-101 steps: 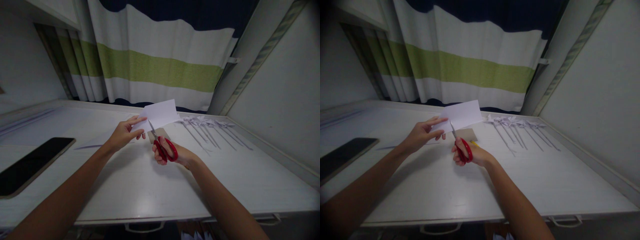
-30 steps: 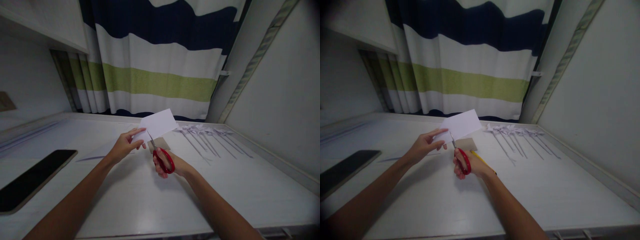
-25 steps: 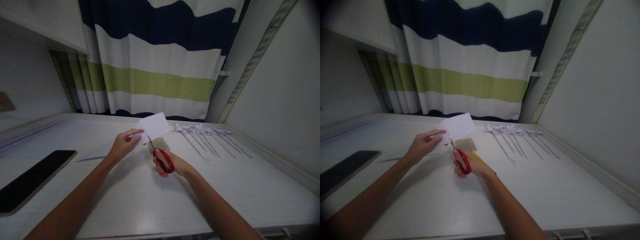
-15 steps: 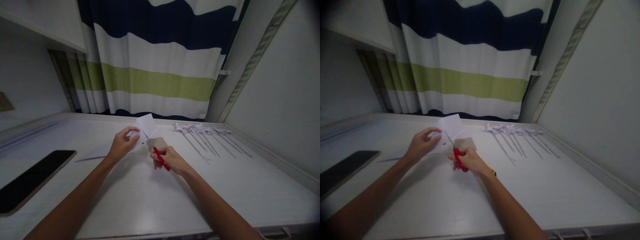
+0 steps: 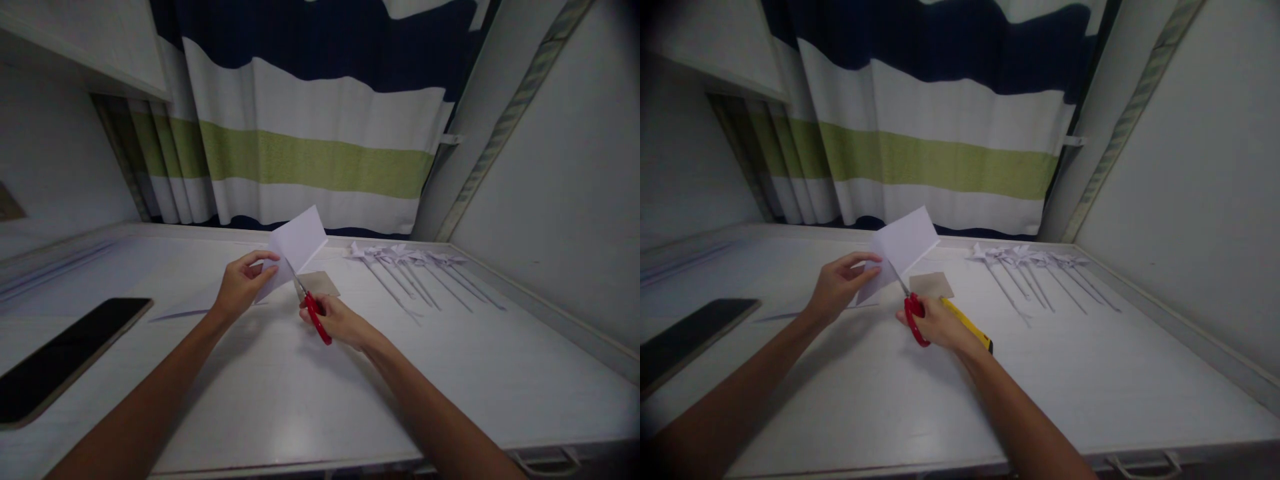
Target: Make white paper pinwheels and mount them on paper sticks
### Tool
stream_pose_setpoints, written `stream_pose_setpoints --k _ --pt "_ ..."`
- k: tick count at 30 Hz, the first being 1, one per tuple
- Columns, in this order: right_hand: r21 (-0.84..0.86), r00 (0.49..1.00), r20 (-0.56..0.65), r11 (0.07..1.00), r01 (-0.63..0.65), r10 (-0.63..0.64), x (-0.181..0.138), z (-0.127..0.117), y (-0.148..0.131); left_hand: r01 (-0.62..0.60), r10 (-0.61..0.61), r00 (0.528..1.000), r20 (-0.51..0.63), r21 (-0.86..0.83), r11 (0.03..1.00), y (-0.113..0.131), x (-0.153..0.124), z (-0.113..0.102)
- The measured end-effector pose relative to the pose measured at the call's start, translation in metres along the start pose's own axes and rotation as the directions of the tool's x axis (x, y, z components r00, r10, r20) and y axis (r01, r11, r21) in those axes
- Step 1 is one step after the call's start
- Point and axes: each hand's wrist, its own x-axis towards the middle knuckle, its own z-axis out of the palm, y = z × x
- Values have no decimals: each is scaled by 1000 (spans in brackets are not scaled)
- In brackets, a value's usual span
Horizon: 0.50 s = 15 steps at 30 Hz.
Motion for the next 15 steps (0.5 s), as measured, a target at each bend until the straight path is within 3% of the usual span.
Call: stream_pose_setpoints --k 5,8,11,15 --pt "66 996 85 997 -32 27 -6 -2 -12 16 -16 1000 26 -7 1000 2 -2 1" --pt "252 981 189 963 -99 52 -10 -4 -20 44 -42 998 45 -35 998 3 -3 2" --pt "457 941 336 868 -194 33 -12 -8 -23 73 -71 997 45 -56 996 6 -2 1" --pt "453 903 426 852 -264 54 -16 -18 -22 80 -80 996 26 0 997 11 -2 -1"
